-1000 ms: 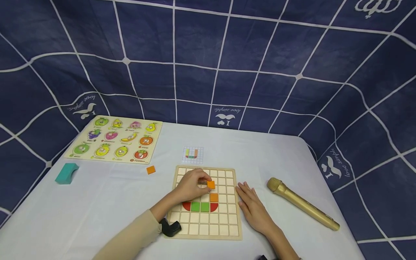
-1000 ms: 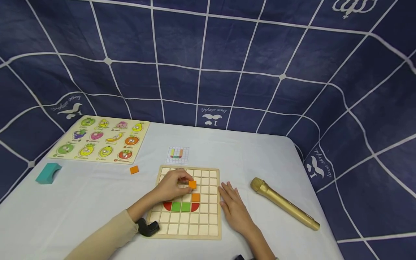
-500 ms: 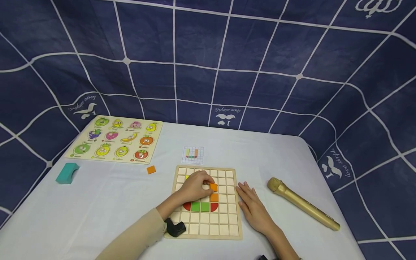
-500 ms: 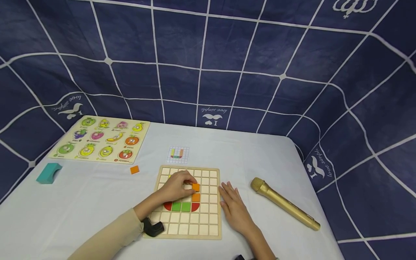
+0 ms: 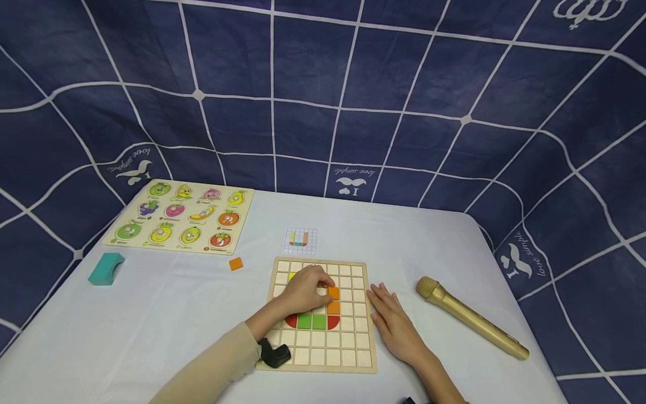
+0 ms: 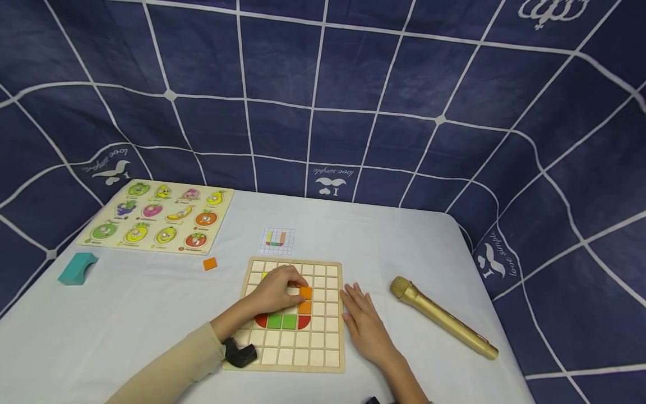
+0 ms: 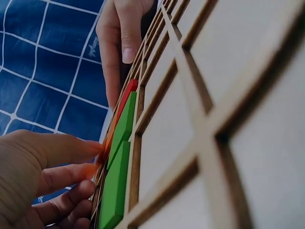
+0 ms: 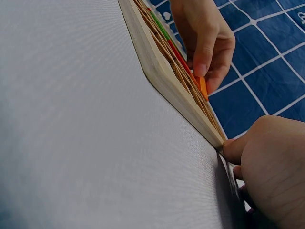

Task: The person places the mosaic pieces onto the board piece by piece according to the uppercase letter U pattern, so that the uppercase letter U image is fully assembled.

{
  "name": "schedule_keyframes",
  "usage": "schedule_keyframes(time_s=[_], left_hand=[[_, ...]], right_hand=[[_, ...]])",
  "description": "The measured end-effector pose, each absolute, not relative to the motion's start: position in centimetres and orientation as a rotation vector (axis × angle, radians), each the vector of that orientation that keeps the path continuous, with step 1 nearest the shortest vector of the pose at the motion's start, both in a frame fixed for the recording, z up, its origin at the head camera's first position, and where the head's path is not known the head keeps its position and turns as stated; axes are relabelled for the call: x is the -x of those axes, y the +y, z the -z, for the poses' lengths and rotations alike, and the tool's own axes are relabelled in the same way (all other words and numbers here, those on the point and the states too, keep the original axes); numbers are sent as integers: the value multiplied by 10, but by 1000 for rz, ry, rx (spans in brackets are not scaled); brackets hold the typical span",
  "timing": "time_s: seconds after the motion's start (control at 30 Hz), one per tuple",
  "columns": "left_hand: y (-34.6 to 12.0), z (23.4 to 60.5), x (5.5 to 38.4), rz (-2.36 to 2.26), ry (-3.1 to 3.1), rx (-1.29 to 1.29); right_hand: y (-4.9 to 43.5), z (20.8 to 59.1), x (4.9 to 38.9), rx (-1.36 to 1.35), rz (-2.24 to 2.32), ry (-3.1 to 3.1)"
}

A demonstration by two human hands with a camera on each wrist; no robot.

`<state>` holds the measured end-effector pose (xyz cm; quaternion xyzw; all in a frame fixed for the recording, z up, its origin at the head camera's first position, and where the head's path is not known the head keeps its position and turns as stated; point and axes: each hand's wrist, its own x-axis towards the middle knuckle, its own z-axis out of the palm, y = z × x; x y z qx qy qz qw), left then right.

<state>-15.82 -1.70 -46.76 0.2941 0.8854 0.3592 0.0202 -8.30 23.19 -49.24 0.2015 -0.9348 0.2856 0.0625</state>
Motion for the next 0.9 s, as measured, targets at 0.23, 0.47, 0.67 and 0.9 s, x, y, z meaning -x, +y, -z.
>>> schedule_keyframes(time_s=[0.23,0.47,0.67,0.9], left_hand=[[-23,462,157,-1151,2773,-881],[-55,444,154,-1326,2808,-834],[-103,436,153,-1433,2946,-691],[-165,446,160,-1526,3092,-474]], right_hand=[[232,492,83,-619,-865,-2815],[233,494,83,-621,-860,-2811],[233,494,83,-616,-861,-2806],[233,494,83,-611,-866,-2810]])
